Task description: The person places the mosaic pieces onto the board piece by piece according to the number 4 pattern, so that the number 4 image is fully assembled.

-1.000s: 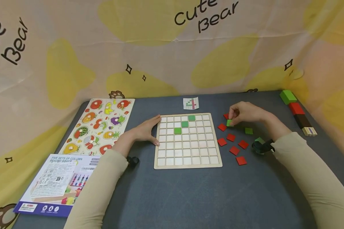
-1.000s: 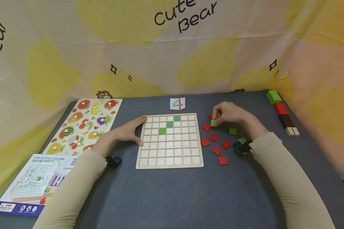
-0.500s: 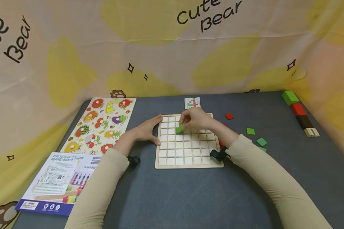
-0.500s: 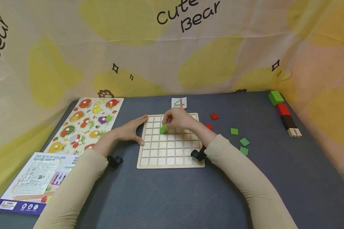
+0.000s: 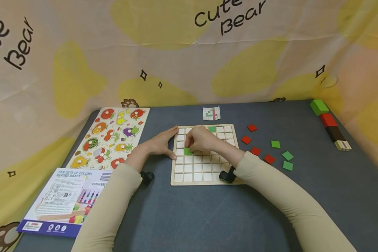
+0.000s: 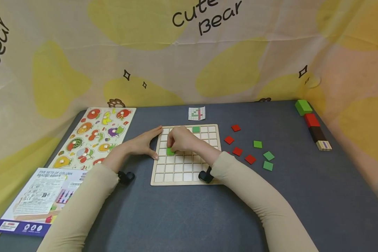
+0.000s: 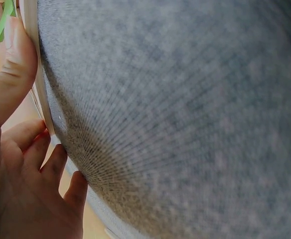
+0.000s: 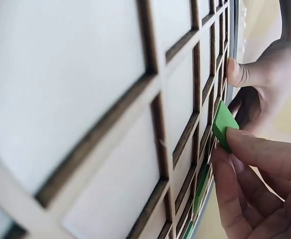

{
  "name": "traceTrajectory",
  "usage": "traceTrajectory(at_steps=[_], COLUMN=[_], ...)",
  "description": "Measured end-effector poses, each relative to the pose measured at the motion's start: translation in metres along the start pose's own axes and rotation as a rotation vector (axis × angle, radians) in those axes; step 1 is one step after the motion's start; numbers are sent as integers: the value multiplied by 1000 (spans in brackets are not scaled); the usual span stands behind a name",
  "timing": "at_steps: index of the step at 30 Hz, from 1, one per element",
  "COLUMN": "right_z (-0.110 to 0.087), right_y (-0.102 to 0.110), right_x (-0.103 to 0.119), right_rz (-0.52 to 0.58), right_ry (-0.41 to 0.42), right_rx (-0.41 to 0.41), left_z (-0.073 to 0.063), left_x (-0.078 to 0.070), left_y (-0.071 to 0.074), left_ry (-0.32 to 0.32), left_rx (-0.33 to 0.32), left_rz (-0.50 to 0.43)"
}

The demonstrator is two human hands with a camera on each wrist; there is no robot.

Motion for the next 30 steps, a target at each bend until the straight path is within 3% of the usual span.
traceTrajectory(at_steps=[10, 15, 22, 27, 30], right_z=[-4, -22, -86, -148, -183], right_y=[-2, 18, 70, 96, 104], right_x=[-3, -16, -78, -131, -157], right_rz=[-66, -62, -9, 23, 107], right_ry=[5, 11, -102, -216, -232], right_rx=[35, 0, -71, -56, -27], left_z=[1, 2, 4, 2, 1], left_x=[0, 1, 1, 0, -1], left_y=[0, -1, -2, -1, -1], left_ry=[-5, 10, 10, 9, 9], left_rx=[-8, 3, 16, 16, 16], left_rz=[8, 13, 18, 13, 9])
Point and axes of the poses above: each hand's wrist, its own z-axis towards the middle knuckle, its own y-axis out of the back of the hand, x = y × z, the point moved 7 cm from there along z, towards the middle knuckle, and after that the axes turned 2 degrees about x, right-handed, at the moved point
